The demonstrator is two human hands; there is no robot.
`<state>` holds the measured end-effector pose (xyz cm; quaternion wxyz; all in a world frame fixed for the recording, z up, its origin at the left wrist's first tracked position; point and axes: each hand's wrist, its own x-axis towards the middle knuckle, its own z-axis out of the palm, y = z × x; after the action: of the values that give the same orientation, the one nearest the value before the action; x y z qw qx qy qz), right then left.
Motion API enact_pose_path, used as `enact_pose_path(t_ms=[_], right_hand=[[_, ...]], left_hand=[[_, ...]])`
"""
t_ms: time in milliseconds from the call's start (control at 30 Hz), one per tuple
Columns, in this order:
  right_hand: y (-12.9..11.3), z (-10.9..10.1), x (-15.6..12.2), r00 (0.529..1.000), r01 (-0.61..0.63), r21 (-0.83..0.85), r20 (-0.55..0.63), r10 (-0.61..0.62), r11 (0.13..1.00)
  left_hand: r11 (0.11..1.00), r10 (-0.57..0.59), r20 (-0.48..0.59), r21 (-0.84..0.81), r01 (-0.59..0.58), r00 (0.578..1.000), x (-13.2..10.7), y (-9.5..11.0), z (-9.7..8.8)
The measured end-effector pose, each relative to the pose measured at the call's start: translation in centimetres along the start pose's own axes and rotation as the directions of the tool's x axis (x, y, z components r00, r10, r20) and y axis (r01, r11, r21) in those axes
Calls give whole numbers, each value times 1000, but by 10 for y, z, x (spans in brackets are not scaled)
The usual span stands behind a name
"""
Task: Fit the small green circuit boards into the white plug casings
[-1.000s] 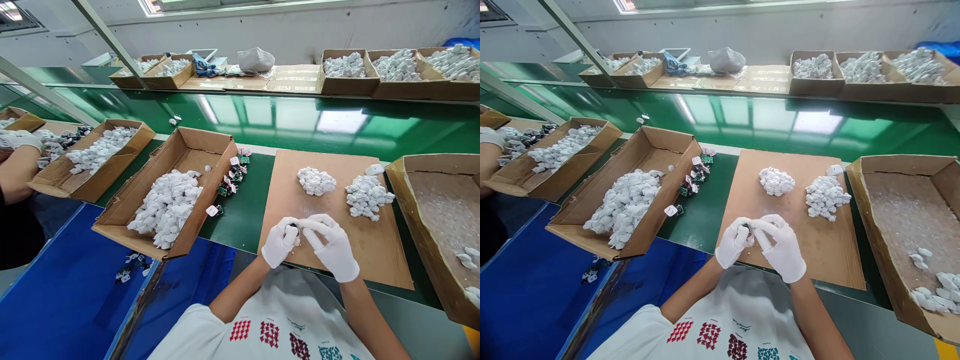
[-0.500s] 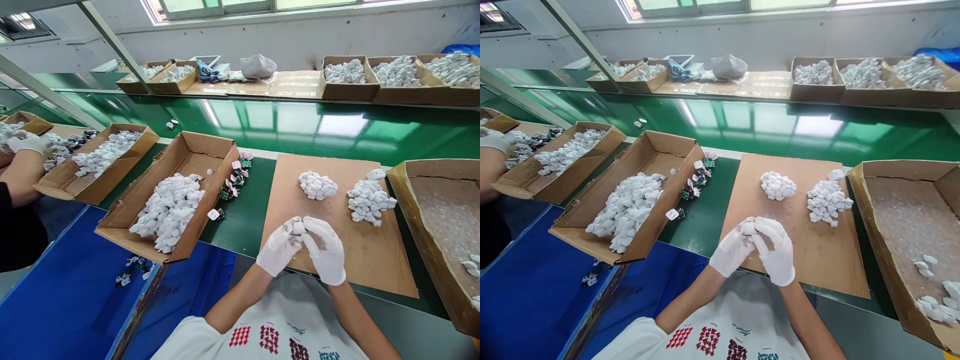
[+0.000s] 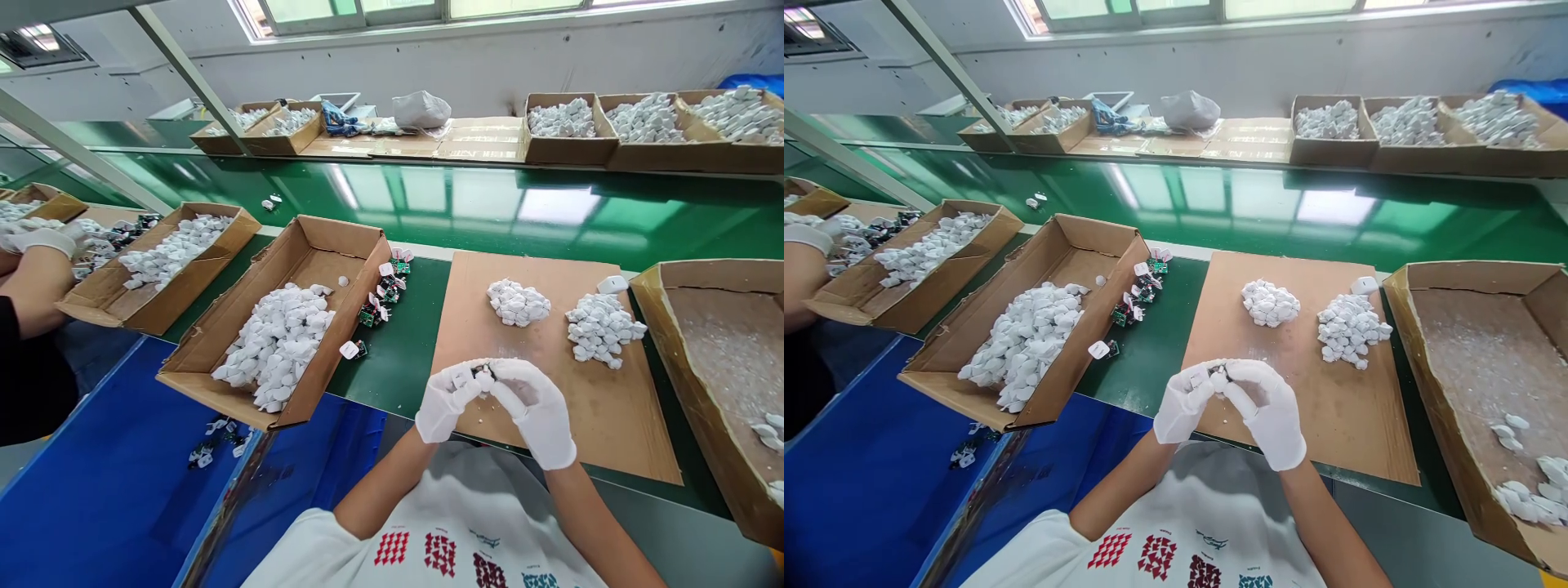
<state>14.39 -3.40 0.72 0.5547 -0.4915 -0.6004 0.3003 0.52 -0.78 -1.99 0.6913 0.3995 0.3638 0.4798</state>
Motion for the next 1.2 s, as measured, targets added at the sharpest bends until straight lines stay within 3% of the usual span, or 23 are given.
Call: enact_pose_path(t_ms=[100, 167, 267, 367, 433, 533, 667, 800, 900, 1000, 1100, 1200], right_hand=[[3, 0, -2, 966, 246, -236, -20, -258, 940], [5, -3, -2, 937, 337, -328, 27, -348, 882], [7, -9, 1, 946, 324, -341, 84, -314, 883], [9, -9, 3, 962, 265, -237, 124, -242, 935], [10, -4, 1, 978, 194, -142, 108, -180, 971], [12, 8, -4, 992, 126, -65, -23, -128, 990], [14, 18, -9, 973, 212, -139, -65, -223, 967], [9, 14, -5, 956, 289, -149, -11, -294, 946], [-2, 7, 2, 949, 315, -128, 33, -314, 940], [-13, 1, 7, 942, 334, -138, 62, -329, 932], [-18, -6, 9, 959, 261, -107, 138, -246, 959], [-16, -10, 8, 970, 87, 39, 224, -93, 995]], left_hand=[[995, -51, -37, 84, 54, 998, 2, 13, 0], [984, -79, -34, 155, 84, 996, 4, 23, 0], [976, -96, 54, 199, 84, 994, 7, 36, -3], [978, -119, 104, 181, 99, 987, 9, 37, -3], [988, -122, 97, 104, 112, 988, 7, 28, 1], [987, -57, 87, -148, 69, 995, -4, 9, 14], [940, -43, -66, -339, 18, 997, -19, -12, 29], [980, 20, -141, -194, -47, 990, -22, -11, 24], [990, 133, -74, 48, -130, 988, -20, 3, 16], [955, 195, 67, 214, -205, 979, -16, 18, 10], [958, 143, 193, 220, -185, 971, -12, 27, 6], [969, 44, 294, 218, -112, 955, -9, 32, 1]])
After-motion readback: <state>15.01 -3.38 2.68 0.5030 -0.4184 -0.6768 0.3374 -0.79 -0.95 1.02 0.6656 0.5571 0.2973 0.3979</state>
